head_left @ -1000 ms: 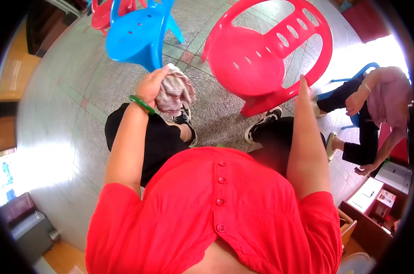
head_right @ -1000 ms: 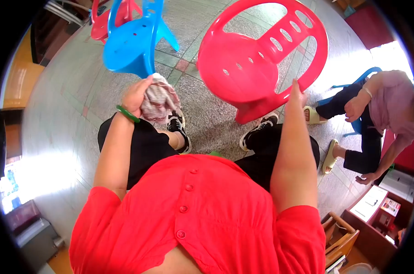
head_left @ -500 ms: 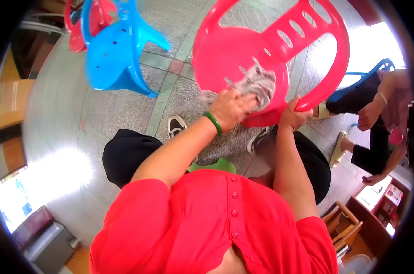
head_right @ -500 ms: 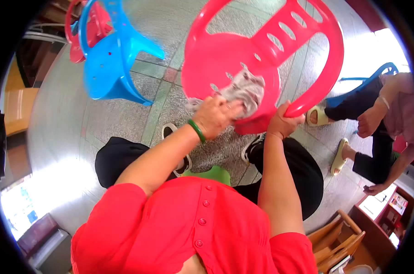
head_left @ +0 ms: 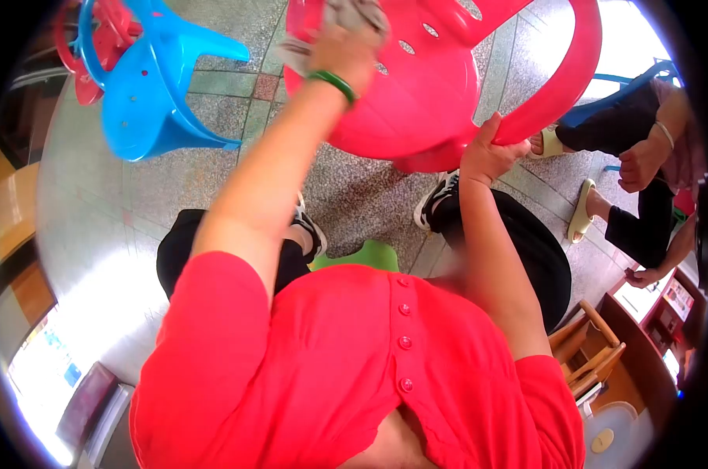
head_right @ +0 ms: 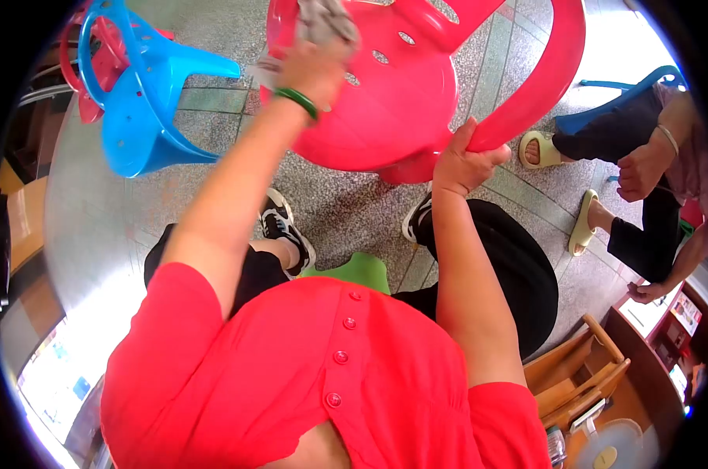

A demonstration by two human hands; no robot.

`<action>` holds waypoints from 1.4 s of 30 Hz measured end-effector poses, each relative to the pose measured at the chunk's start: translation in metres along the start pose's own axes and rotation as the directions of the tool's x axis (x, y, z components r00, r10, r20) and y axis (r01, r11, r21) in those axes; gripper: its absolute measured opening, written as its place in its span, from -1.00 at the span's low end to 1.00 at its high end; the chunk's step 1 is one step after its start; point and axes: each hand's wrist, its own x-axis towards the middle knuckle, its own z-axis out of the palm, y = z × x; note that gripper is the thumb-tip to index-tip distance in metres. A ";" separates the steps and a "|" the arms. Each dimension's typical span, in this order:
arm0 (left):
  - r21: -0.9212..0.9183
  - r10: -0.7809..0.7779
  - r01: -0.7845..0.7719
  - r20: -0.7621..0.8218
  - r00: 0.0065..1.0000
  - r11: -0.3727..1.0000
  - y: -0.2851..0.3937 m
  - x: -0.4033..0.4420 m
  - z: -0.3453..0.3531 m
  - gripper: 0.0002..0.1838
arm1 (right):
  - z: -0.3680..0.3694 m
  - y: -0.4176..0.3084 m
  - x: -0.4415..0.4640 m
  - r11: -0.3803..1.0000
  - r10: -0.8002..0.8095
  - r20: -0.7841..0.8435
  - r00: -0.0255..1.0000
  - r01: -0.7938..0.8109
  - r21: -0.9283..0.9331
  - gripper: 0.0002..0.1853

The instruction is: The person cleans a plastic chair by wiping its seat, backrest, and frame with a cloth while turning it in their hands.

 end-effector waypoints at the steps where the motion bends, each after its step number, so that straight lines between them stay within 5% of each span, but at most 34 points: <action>1: -0.234 -0.116 0.126 0.057 0.992 0.964 0.036 -0.016 -0.015 -0.74 | 0.000 0.000 0.000 1.000 0.011 0.003 1.000 -0.011 0.012 -0.34; 2: -0.308 -0.016 0.011 -0.012 1.000 0.951 0.065 -0.035 -0.023 -0.75 | -0.001 0.000 0.001 1.000 0.019 0.003 1.000 -0.019 0.025 -0.34; 3: -0.149 0.206 -0.229 -0.152 0.967 0.962 0.084 -0.044 0.003 -0.72 | -0.002 0.000 0.002 0.999 0.005 0.001 1.000 -0.005 0.033 -0.34; 6: -0.292 0.178 -0.239 -0.222 0.959 0.926 0.113 -0.093 -0.006 -0.62 | -0.004 0.000 0.002 0.997 0.063 0.041 0.997 -0.060 -0.052 -0.30; 9: -0.447 0.300 -0.420 -0.316 0.900 0.790 0.092 -0.137 -0.017 -0.59 | -0.004 0.001 0.005 1.000 0.027 0.063 0.998 -0.026 -0.010 -0.33; 11: -0.381 0.423 -0.501 -0.273 0.864 0.777 0.070 -0.166 -0.008 -0.63 | -0.005 0.003 0.007 0.992 0.023 0.110 0.994 -0.037 0.123 -0.37; 12: -0.389 0.406 -0.387 -0.036 0.913 0.836 0.055 -0.182 -0.006 -0.67 | -0.006 0.003 0.007 0.990 0.018 0.102 0.995 -0.032 0.137 -0.37; 13: -0.368 0.363 -0.275 0.197 0.911 0.888 0.039 -0.198 0.000 -0.71 | -0.007 0.006 0.008 0.928 0.166 0.264 0.950 -0.242 0.285 -0.39; 14: -0.709 0.130 -0.007 0.120 0.984 0.706 0.023 -0.213 0.014 -0.76 | -0.008 0.011 0.010 0.806 0.267 0.440 0.858 -0.448 0.385 -0.41; 15: -0.927 -0.117 0.182 0.151 0.982 0.328 0.004 -0.228 0.032 -0.76 | -0.003 0.021 0.010 0.582 0.383 0.625 0.680 -0.703 0.408 -0.43; 16: -0.816 -0.201 0.402 0.348 0.915 0.416 -0.026 -0.230 0.047 -0.77 | -0.003 0.024 0.013 0.583 0.381 0.623 0.683 -0.701 0.411 -0.43; 17: -0.752 -0.312 0.512 0.412 0.856 0.414 -0.021 -0.228 -0.035 -0.80 | -0.004 0.028 0.017 0.605 0.394 0.675 0.624 -0.729 0.321 -0.42; 19: -0.791 -0.396 0.579 0.476 0.785 0.198 -0.053 -0.227 -0.039 -0.82 | -0.007 0.013 0.018 0.704 0.415 0.688 0.596 -0.689 0.172 -0.43; 20: -0.796 -0.406 0.573 0.466 0.786 0.196 -0.061 -0.225 -0.042 -0.82 | -0.007 -0.002 0.020 0.708 0.401 0.694 0.597 -0.683 0.179 -0.43; 22: -0.895 -0.443 0.368 0.444 0.778 -0.251 -0.065 -0.219 -0.070 -0.78 | -0.012 -0.036 0.024 0.760 0.337 0.717 0.610 -0.626 0.175 -0.42; 23: -0.898 -0.443 0.362 0.439 0.782 -0.251 -0.066 -0.217 -0.083 -0.78 | -0.018 -0.057 0.026 0.753 0.303 0.736 0.606 -0.625 0.204 -0.43; 25: -0.845 -0.401 0.250 0.459 0.793 -0.472 -0.066 -0.213 -0.106 -0.76 | -0.028 -0.101 0.031 0.730 0.235 0.794 0.561 -0.641 0.237 -0.46; 27: -0.848 -0.396 0.201 0.422 0.816 -0.490 -0.067 -0.211 -0.116 -0.74 | -0.035 -0.127 0.040 0.719 0.198 0.812 0.549 -0.644 0.260 -0.47; 29: -0.835 -0.336 0.150 0.369 0.866 -0.530 -0.070 -0.208 -0.127 -0.73 | -0.039 -0.144 0.049 0.786 0.327 0.820 0.471 -0.617 0.041 -0.42; 30: -0.835 -0.333 0.144 0.362 0.871 -0.530 -0.067 -0.204 -0.136 -0.73 | -0.031 -0.137 0.053 0.788 0.323 0.816 0.479 -0.613 0.048 -0.42; 31: -0.869 -0.310 0.134 0.309 0.899 -0.476 -0.062 -0.198 -0.147 -0.73 | -0.021 -0.127 0.055 0.984 0.145 0.643 0.752 -0.180 -0.011 -0.43; 33: -0.913 -0.237 0.139 0.243 0.940 -0.384 -0.051 -0.184 -0.166 -0.71 | -0.012 -0.112 0.061 0.947 -0.153 0.470 0.869 0.265 -0.181 -0.43; 36: -0.957 -0.066 0.106 0.129 0.990 -0.270 -0.023 -0.149 -0.197 -0.68 | -0.018 -0.116 0.053 0.975 -0.219 0.524 0.823 0.211 0.077 -0.39; 38: -0.993 0.011 0.082 0.082 0.997 -0.083 -0.003 -0.115 -0.202 -0.66 | -0.010 -0.117 0.044 0.892 -0.023 0.600 0.800 -0.255 0.374 -0.42; 39: -0.976 0.043 -0.072 -0.065 0.997 0.203 0.003 -0.094 -0.192 -0.65 | -0.011 -0.129 0.039 0.736 -0.014 0.648 0.761 -0.431 0.522 -0.49; 40: -0.856 0.118 -0.227 -0.194 0.974 0.464 0.009 -0.071 -0.179 -0.64 | -0.009 -0.140 0.037 0.737 -0.010 0.653 0.757 -0.436 0.517 -0.49; 42: -0.453 0.179 -0.432 -0.501 0.847 0.780 0.030 -0.025 -0.103 -0.66 | -0.001 -0.154 0.035 0.455 0.079 0.714 0.695 -0.663 0.595 -0.55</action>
